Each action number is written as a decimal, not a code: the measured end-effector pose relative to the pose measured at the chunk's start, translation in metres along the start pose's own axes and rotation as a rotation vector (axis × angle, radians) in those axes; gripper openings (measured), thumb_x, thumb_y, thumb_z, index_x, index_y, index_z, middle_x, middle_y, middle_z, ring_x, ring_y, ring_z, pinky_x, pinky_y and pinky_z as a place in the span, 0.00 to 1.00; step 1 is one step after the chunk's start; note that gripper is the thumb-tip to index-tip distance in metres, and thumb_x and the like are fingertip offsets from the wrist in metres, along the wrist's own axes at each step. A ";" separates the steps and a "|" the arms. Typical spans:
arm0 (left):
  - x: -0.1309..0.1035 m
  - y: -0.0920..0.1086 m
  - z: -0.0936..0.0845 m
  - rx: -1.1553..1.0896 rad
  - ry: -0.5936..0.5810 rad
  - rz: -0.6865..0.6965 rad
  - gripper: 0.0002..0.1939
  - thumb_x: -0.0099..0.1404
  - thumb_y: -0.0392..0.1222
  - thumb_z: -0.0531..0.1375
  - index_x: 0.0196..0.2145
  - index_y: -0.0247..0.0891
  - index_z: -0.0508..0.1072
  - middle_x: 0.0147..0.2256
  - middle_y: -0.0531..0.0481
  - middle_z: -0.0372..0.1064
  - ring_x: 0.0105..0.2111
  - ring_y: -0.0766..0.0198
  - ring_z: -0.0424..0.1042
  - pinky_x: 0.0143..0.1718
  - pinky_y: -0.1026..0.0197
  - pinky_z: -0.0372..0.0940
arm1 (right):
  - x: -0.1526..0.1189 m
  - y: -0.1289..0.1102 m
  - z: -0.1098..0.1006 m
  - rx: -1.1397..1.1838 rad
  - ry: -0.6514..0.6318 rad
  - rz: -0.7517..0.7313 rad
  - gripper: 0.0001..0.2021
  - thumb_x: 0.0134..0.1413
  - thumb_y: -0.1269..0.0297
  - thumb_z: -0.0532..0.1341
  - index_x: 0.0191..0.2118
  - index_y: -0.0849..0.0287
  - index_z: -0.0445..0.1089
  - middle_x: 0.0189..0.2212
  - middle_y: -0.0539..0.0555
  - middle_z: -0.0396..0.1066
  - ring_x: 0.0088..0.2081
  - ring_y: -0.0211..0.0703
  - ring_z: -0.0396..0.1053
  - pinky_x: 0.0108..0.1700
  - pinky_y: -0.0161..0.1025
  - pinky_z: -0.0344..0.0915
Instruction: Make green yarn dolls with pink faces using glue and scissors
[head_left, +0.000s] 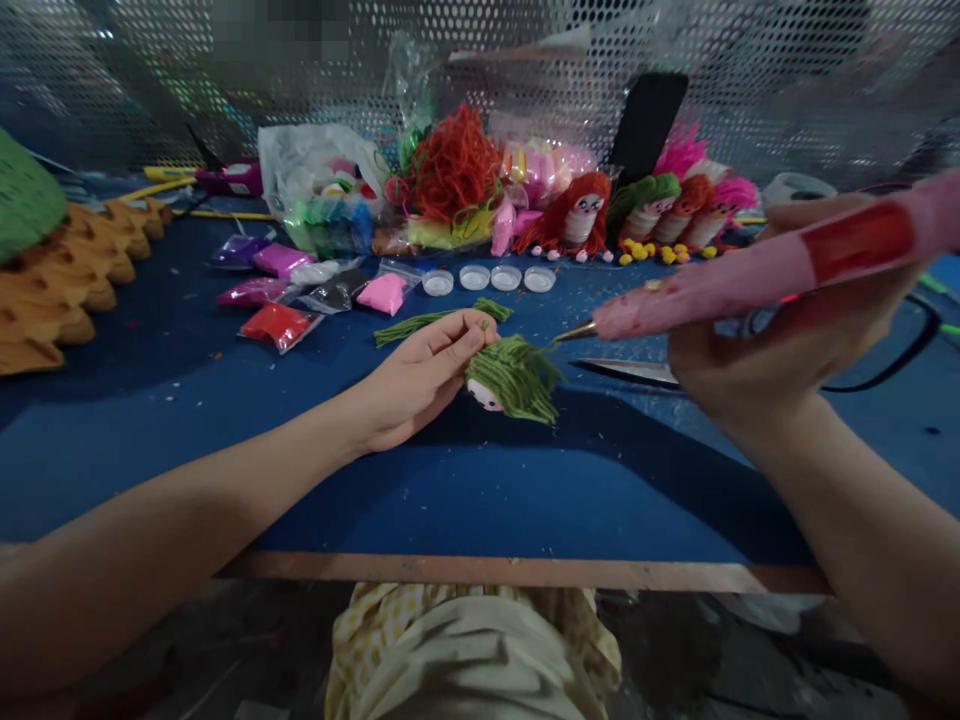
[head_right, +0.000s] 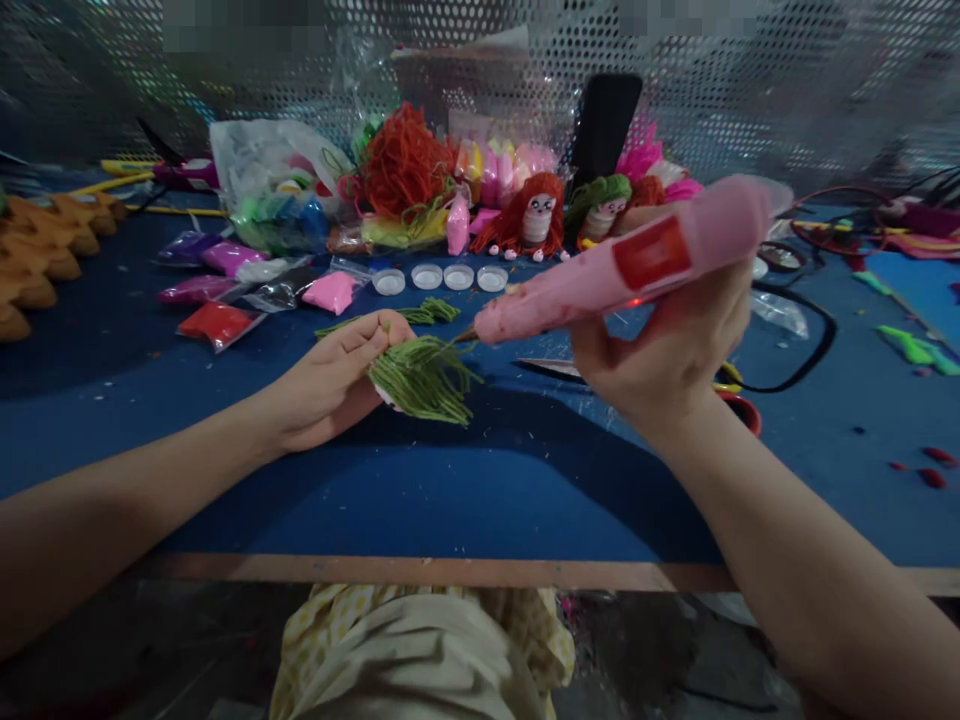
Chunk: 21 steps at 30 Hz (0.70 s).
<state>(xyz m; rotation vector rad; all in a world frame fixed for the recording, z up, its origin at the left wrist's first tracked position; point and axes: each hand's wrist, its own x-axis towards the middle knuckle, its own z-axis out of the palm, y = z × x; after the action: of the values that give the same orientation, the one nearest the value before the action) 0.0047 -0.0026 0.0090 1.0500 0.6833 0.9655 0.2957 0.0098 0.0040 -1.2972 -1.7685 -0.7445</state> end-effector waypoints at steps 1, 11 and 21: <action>0.000 0.000 0.000 0.006 0.001 -0.007 0.19 0.61 0.54 0.73 0.32 0.37 0.73 0.29 0.54 0.63 0.29 0.67 0.60 0.32 0.64 0.58 | 0.002 0.003 0.004 0.010 0.003 0.043 0.35 0.56 0.46 0.61 0.65 0.54 0.51 0.59 0.69 0.64 0.62 0.74 0.65 0.60 0.72 0.63; -0.003 0.000 0.002 0.064 -0.040 -0.062 0.20 0.60 0.55 0.72 0.33 0.38 0.72 0.30 0.55 0.65 0.30 0.67 0.60 0.32 0.63 0.56 | 0.021 0.024 0.034 -0.022 -0.641 0.470 0.21 0.55 0.62 0.65 0.52 0.70 0.72 0.47 0.78 0.77 0.48 0.67 0.74 0.51 0.56 0.65; -0.003 -0.004 0.008 0.092 -0.160 -0.138 0.19 0.63 0.54 0.70 0.34 0.36 0.71 0.30 0.56 0.62 0.29 0.69 0.59 0.32 0.64 0.52 | 0.021 -0.046 -0.002 0.672 -0.304 -0.040 0.05 0.62 0.56 0.67 0.38 0.45 0.82 0.32 0.50 0.77 0.41 0.50 0.71 0.53 0.54 0.67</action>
<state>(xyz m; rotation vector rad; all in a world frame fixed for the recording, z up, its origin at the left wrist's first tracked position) 0.0116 -0.0098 0.0085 1.1328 0.6631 0.7281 0.2491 0.0042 0.0235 -0.9389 -2.0399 0.0579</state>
